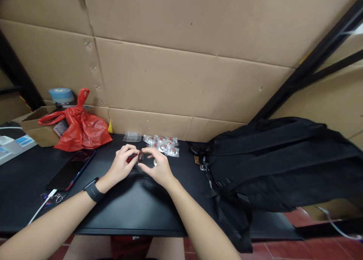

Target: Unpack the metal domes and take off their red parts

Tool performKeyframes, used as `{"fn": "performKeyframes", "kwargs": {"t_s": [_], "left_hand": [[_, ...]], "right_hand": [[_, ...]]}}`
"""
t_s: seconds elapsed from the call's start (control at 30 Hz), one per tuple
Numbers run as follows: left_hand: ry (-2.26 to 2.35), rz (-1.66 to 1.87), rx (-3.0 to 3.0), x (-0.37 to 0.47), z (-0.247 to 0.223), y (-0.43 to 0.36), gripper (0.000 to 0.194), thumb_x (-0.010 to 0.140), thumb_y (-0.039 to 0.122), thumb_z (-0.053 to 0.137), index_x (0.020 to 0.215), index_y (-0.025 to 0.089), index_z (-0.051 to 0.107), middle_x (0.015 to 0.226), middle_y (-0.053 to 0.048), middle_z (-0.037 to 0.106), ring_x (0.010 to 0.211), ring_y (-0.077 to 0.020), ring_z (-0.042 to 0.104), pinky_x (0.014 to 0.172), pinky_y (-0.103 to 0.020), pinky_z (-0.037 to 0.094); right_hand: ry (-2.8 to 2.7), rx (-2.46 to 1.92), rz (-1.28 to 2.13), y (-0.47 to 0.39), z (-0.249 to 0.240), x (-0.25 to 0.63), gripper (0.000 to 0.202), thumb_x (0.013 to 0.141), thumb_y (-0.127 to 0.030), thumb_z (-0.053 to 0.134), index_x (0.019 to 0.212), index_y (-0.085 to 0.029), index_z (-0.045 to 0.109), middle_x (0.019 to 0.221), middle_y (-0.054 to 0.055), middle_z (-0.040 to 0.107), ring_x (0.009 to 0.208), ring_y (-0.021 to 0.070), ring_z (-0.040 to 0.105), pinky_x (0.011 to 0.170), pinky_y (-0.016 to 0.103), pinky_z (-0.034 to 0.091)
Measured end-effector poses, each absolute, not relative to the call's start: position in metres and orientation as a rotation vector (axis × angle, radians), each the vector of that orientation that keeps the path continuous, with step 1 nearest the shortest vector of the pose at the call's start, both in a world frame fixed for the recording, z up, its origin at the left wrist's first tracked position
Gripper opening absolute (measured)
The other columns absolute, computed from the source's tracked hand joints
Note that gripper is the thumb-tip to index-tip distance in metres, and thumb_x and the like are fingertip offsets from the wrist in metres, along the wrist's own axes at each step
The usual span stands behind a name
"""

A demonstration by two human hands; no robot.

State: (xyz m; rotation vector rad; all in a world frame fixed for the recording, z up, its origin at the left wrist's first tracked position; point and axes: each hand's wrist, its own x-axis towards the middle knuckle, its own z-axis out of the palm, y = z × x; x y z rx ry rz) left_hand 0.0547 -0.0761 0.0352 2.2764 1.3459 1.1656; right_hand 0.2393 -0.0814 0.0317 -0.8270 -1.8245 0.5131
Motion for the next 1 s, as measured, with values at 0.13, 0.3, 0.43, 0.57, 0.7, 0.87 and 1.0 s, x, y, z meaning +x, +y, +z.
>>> {"fn": "performKeyframes", "kwargs": {"t_s": [0.13,0.3,0.43,0.57,0.7,0.87,1.0], "left_hand": [[1.402,1.249,2.266,0.056,0.036,-0.079,0.013,0.090,0.028,0.058,0.094,0.024,0.069,0.109,-0.006,0.059,0.108,-0.0252,0.054,0.095,-0.041,0.039],[1.413,1.237,2.289,0.060,0.034,-0.082,0.012,0.089,0.026,0.058,0.093,0.024,0.069,0.109,-0.007,0.059,0.109,-0.0261,0.053,0.096,-0.042,0.040],[1.399,1.250,2.252,0.059,0.032,-0.080,0.014,0.091,0.024,0.055,0.095,0.024,0.068,0.109,-0.007,0.058,0.108,-0.0249,0.053,0.095,-0.042,0.041],[1.296,1.293,2.171,0.056,0.031,-0.077,0.013,0.092,0.030,0.057,0.094,0.024,0.068,0.108,-0.006,0.057,0.107,-0.0238,0.054,0.096,-0.039,0.042],[1.279,1.288,2.191,0.057,0.030,-0.077,0.014,0.092,0.032,0.058,0.092,0.025,0.070,0.106,-0.005,0.059,0.106,-0.0229,0.055,0.096,-0.038,0.042],[1.294,1.359,2.241,0.057,0.031,-0.079,0.015,0.091,0.035,0.062,0.090,0.027,0.074,0.101,-0.003,0.062,0.102,-0.0218,0.056,0.093,-0.037,0.041],[1.292,1.362,2.276,0.056,0.032,-0.080,0.015,0.092,0.034,0.062,0.091,0.028,0.075,0.103,-0.003,0.064,0.101,-0.0212,0.056,0.092,-0.037,0.040]], "right_hand": [[-1.828,-0.798,0.488,-0.082,0.032,0.239,0.037,0.079,-0.027,0.074,0.114,-0.026,0.064,0.119,0.007,0.067,0.106,0.0227,0.065,0.082,0.035,0.058],[-1.825,-0.784,0.526,-0.078,0.031,0.242,0.038,0.078,-0.027,0.074,0.115,-0.026,0.064,0.120,0.008,0.067,0.109,0.0233,0.064,0.084,0.036,0.057],[-1.824,-0.771,0.597,-0.078,0.028,0.240,0.041,0.076,-0.027,0.075,0.115,-0.026,0.063,0.116,0.007,0.068,0.103,0.0221,0.066,0.084,0.036,0.057],[-1.723,-0.760,0.731,-0.076,0.023,0.238,0.043,0.076,-0.030,0.077,0.116,-0.026,0.060,0.117,0.008,0.066,0.106,0.0229,0.067,0.087,0.036,0.056],[-1.651,-0.689,0.937,-0.074,0.021,0.240,0.044,0.077,-0.032,0.077,0.116,-0.025,0.058,0.121,0.009,0.063,0.110,0.0238,0.067,0.090,0.036,0.056],[-1.592,-0.660,1.080,-0.072,0.020,0.243,0.046,0.074,-0.037,0.080,0.111,-0.026,0.056,0.120,0.008,0.062,0.110,0.0233,0.066,0.091,0.037,0.056],[-1.598,-0.665,1.156,-0.071,0.019,0.245,0.051,0.070,-0.039,0.083,0.110,-0.027,0.055,0.119,0.008,0.063,0.107,0.0227,0.067,0.091,0.038,0.056]]}}
